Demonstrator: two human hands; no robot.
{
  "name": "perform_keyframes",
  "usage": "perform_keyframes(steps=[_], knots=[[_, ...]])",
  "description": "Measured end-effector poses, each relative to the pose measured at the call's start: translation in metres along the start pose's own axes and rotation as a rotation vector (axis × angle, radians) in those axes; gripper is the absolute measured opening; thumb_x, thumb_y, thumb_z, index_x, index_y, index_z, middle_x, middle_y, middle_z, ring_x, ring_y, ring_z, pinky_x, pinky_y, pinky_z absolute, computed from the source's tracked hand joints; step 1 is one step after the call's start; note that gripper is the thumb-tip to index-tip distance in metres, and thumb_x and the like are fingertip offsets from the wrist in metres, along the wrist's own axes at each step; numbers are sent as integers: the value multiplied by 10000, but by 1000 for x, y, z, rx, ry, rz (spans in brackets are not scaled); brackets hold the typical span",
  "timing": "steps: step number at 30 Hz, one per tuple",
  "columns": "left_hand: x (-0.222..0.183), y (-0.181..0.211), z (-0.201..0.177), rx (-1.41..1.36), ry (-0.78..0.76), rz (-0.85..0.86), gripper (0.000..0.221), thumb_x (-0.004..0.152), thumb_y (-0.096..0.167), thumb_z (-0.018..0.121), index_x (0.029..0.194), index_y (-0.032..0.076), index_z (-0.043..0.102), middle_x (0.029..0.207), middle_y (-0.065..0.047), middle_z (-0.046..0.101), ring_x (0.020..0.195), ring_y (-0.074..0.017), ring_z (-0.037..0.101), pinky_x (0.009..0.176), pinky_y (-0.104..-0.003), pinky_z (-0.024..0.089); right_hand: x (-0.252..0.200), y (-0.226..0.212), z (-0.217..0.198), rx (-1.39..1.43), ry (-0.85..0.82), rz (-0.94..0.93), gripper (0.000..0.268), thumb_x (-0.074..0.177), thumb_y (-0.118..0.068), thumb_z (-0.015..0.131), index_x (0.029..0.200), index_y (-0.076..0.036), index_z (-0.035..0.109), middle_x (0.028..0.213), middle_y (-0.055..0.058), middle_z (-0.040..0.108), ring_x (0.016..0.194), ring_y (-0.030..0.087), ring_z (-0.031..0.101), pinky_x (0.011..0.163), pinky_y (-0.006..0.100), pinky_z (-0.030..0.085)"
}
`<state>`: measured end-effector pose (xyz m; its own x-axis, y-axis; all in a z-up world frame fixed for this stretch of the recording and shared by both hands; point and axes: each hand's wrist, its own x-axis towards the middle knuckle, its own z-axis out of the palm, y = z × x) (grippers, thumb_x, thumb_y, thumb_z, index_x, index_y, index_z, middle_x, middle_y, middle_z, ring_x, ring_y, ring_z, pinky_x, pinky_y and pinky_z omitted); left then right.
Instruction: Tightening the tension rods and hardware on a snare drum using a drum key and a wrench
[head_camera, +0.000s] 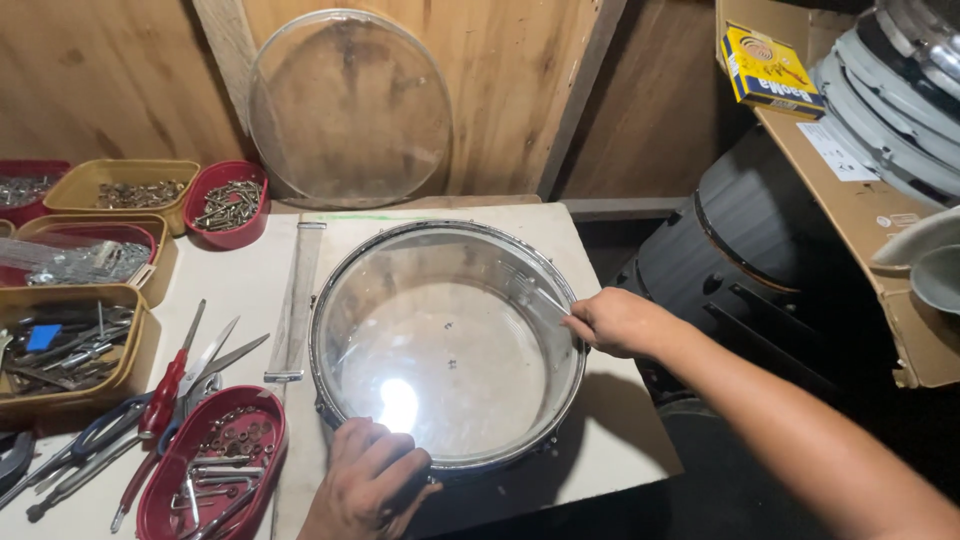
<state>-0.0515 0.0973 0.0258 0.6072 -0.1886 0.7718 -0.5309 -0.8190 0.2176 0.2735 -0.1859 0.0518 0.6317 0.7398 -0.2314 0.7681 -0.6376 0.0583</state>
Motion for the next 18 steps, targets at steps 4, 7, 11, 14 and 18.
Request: perform_keyframes(steps=[4, 7, 11, 14, 18], knots=[[5, 0, 0, 9, 21, 34, 276, 985, 359, 633, 867, 111, 599, 832, -18, 569, 712, -221, 527, 770, -387, 427, -11, -34, -33, 140, -25, 228, 502, 1008, -471, 504, 705, -83, 601, 645, 164, 649, 653, 362, 576, 668, 473, 430], [4, -1, -1, -4, 18, 39, 286, 985, 361, 634, 850, 112, 595, 821, -23, 567, 703, -215, 524, 747, -375, 416, -14, -61, -61, 244, -74, 468, 493, 910, -482, 522, 644, -69, 561, 712, 172, 658, 773, 357, 619, 698, 453, 455], [1, -2, 4, 18, 13, 38, 257, 945, 354, 689, 867, 123, 605, 857, -22, 590, 740, -229, 536, 785, -392, 426, 0, -65, -70, 146, -70, 497, 403, 783, -448, 561, 956, -105, 682, 1023, 172, 731, 992, 371, 670, 803, 457, 533], [-1, -4, 8, 39, 33, 33, 278, 936, 386, 700, 857, 135, 613, 840, -12, 588, 737, -232, 519, 765, -384, 427, 13, -67, -71, 119, -46, 486, 418, 788, -441, 597, 1054, -127, 671, 1051, 141, 733, 1009, 355, 673, 825, 456, 537], [-2, -5, 13, 55, 111, 67, 407, 947, 495, 698, 820, 120, 603, 769, -12, 564, 688, -213, 486, 673, -351, 411, 30, -65, -69, 180, 13, 517, 360, 777, -396, 648, 1043, -155, 620, 1043, 137, 708, 954, 348, 672, 749, 460, 531]])
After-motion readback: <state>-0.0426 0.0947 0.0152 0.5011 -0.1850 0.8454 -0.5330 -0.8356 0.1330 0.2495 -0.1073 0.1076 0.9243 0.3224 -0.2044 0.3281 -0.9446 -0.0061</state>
